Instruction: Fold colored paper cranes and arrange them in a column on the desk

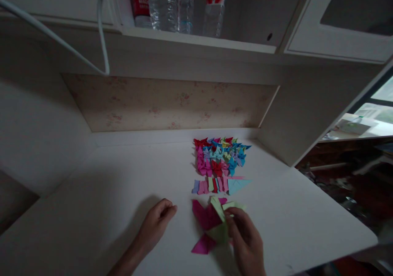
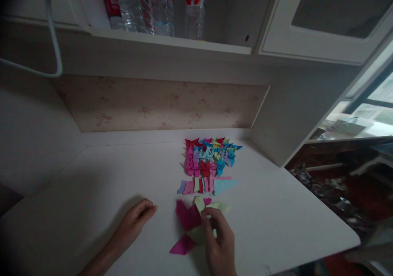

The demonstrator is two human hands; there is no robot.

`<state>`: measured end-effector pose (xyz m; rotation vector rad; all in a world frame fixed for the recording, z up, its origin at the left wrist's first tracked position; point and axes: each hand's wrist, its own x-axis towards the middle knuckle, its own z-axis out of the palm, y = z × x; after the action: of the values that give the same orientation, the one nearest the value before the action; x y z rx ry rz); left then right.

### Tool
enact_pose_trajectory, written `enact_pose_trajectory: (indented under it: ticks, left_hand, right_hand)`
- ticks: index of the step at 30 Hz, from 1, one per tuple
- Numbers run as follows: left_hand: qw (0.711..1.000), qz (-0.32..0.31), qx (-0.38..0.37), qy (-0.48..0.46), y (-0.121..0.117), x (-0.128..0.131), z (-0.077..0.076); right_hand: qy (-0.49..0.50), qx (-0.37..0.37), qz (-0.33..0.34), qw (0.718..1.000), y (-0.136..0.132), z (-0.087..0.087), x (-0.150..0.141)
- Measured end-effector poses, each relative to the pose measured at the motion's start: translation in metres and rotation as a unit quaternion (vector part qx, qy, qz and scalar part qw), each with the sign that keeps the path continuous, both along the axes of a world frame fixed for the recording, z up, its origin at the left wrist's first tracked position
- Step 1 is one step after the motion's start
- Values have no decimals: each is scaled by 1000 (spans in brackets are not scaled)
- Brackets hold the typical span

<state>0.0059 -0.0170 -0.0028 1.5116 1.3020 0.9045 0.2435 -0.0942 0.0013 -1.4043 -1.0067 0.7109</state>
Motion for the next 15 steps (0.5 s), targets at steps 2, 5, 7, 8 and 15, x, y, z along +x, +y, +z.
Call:
enact_pose_trajectory:
  ticks: [2,5,7,8,15]
  left_hand:
    - [998,39,-19,-42,8,-8,-8]
    - [986,85,-70,-123,16,-15,-18]
    - [970,94,-107,-196,20,-18,-22]
    - [960,99,-122,-231,21,-20,-22]
    - [925,141,-164,-312,26,-26,-13]
  right_hand:
    - [57,-9,101,993,10,8,-47]
    - [124,-68,251,958,39,10,-112]
    - [158,-74,292,940,62,1,-145]
    - [185,-74,303,932,72,-5,-158]
    - [251,-81,306,915,101,-37,-182]
